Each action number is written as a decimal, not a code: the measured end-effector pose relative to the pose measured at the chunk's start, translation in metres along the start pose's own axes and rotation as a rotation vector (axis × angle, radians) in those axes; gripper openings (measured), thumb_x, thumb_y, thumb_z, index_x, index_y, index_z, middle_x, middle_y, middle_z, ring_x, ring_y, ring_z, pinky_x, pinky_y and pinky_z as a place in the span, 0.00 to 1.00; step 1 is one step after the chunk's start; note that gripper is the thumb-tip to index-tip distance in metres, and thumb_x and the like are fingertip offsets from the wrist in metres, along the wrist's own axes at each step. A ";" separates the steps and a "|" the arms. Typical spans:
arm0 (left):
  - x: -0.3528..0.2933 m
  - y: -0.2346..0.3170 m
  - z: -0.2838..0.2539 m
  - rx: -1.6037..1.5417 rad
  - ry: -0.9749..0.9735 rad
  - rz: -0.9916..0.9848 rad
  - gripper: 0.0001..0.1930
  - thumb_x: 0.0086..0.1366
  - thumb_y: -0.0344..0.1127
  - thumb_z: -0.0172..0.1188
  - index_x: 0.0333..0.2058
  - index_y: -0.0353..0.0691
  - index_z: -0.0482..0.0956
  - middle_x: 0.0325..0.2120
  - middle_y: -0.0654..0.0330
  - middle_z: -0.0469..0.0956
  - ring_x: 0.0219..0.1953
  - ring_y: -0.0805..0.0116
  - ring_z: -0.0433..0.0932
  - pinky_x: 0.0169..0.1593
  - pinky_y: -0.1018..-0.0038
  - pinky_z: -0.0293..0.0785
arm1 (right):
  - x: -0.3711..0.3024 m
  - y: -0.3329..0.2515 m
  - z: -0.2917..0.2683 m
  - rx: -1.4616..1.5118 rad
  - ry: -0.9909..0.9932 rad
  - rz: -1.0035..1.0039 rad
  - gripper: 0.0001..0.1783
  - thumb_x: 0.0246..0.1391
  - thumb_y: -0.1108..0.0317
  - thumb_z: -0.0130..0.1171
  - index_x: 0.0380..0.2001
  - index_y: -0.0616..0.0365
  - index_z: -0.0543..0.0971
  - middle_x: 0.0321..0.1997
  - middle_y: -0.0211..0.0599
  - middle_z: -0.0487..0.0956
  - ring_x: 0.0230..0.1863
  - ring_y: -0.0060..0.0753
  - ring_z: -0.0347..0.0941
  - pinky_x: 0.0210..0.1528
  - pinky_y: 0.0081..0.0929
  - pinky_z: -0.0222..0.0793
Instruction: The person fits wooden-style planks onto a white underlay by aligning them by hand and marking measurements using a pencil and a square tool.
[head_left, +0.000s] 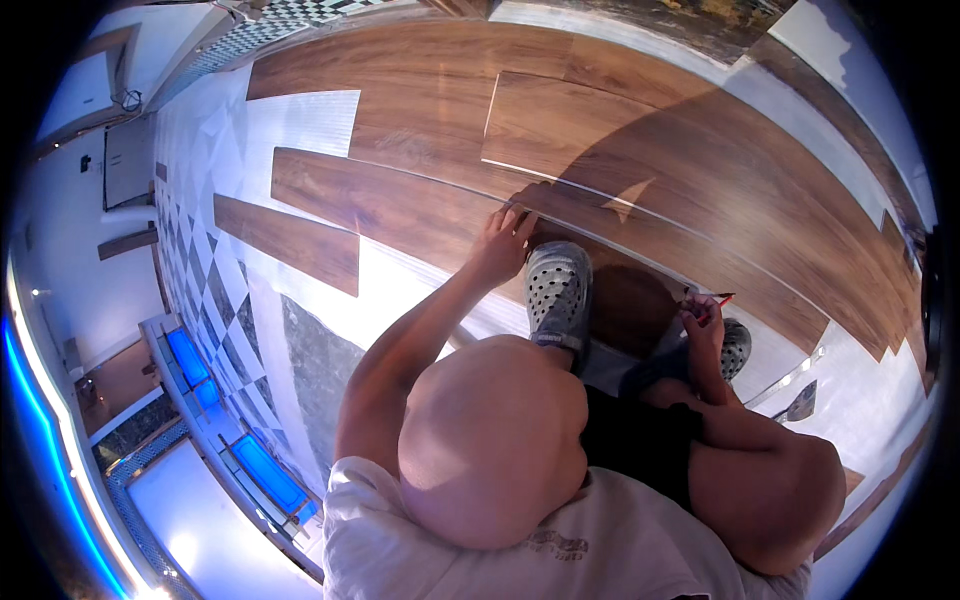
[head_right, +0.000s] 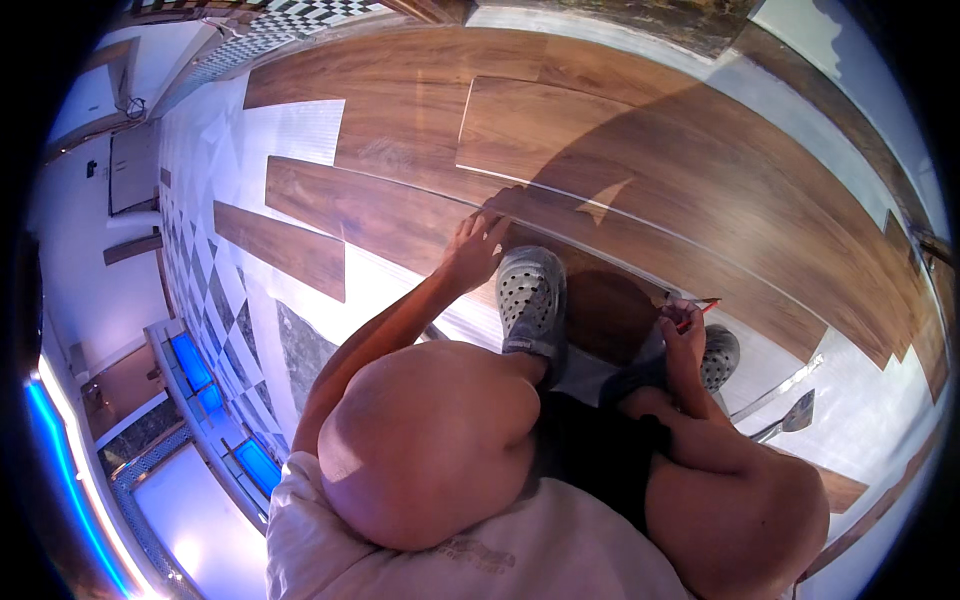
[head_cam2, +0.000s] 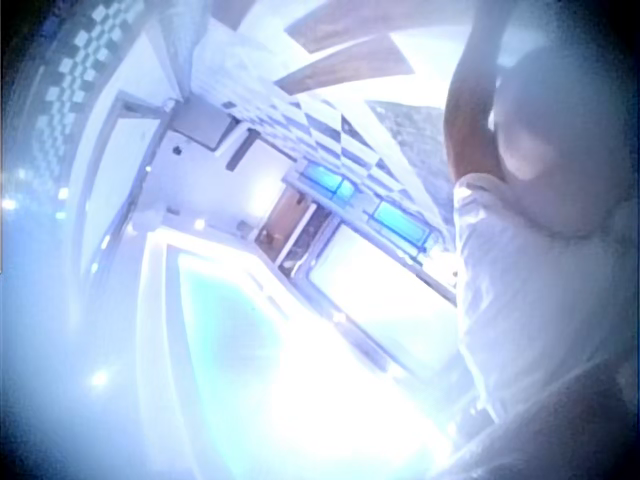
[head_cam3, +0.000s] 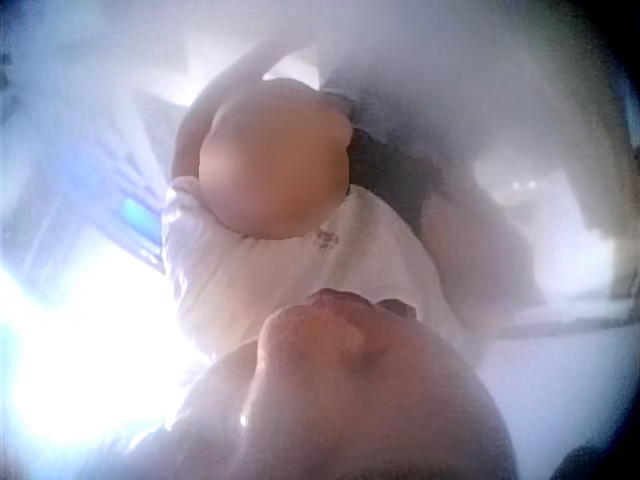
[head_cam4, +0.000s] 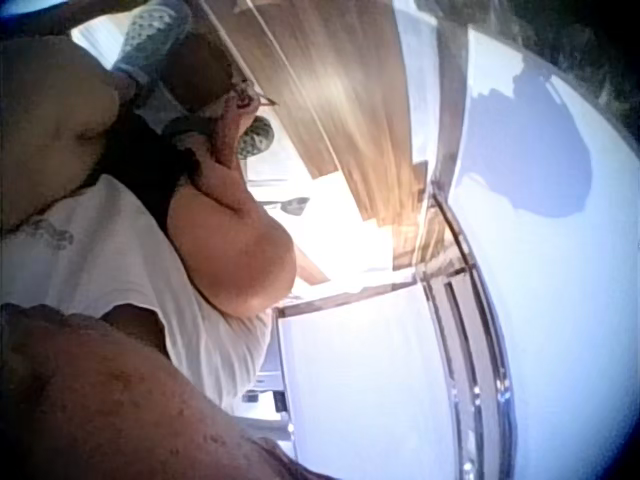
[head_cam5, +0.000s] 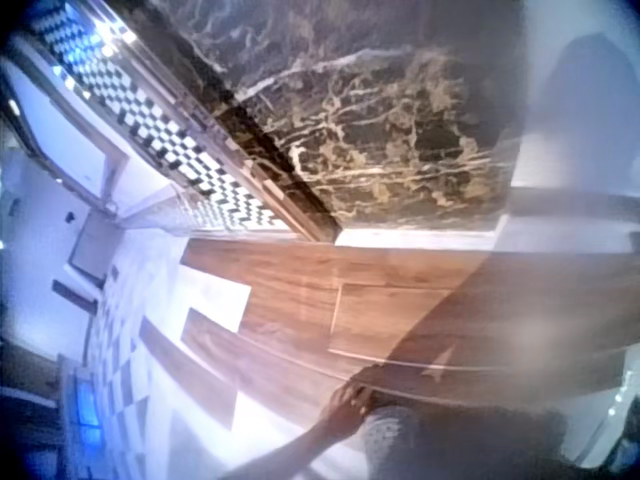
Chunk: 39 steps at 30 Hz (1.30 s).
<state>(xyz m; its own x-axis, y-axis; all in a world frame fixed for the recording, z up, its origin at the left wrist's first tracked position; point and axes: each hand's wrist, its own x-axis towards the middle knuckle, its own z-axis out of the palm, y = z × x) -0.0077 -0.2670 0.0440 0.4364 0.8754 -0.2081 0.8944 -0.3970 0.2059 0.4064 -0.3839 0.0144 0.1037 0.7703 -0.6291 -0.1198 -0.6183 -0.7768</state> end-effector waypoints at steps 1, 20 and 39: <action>0.003 0.003 -0.003 0.001 0.002 0.007 0.31 0.60 0.41 0.63 0.61 0.39 0.67 0.57 0.48 0.67 0.60 0.47 0.66 0.63 0.54 0.63 | 0.002 0.003 -0.001 -0.015 0.034 -0.039 0.23 0.56 0.74 0.60 0.54 0.64 0.69 0.49 0.38 0.77 0.50 0.29 0.73 0.52 0.26 0.70; 0.099 -0.065 -0.080 -0.435 -0.193 -0.072 0.10 0.60 0.37 0.65 0.37 0.38 0.82 0.33 0.48 0.82 0.39 0.47 0.79 0.43 0.60 0.73 | 0.041 -0.120 0.008 -0.260 0.215 -0.328 0.13 0.56 0.67 0.63 0.42 0.63 0.80 0.29 0.26 0.75 0.31 0.19 0.67 0.38 0.21 0.66; -0.010 -0.174 0.003 -0.408 0.595 -1.272 0.36 0.61 0.42 0.66 0.63 0.32 0.62 0.54 0.44 0.71 0.50 0.52 0.76 0.52 0.55 0.75 | 0.044 -0.176 -0.004 0.088 0.356 -0.193 0.15 0.62 0.61 0.60 0.25 0.58 0.74 0.20 0.20 0.67 0.25 0.13 0.60 0.27 0.20 0.57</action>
<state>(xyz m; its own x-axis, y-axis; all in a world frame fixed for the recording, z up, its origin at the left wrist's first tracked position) -0.1676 -0.2077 0.0079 -0.8048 0.5909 -0.0565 0.5041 0.7305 0.4607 0.4357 -0.2415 0.1229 0.4658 0.7590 -0.4548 -0.1468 -0.4406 -0.8856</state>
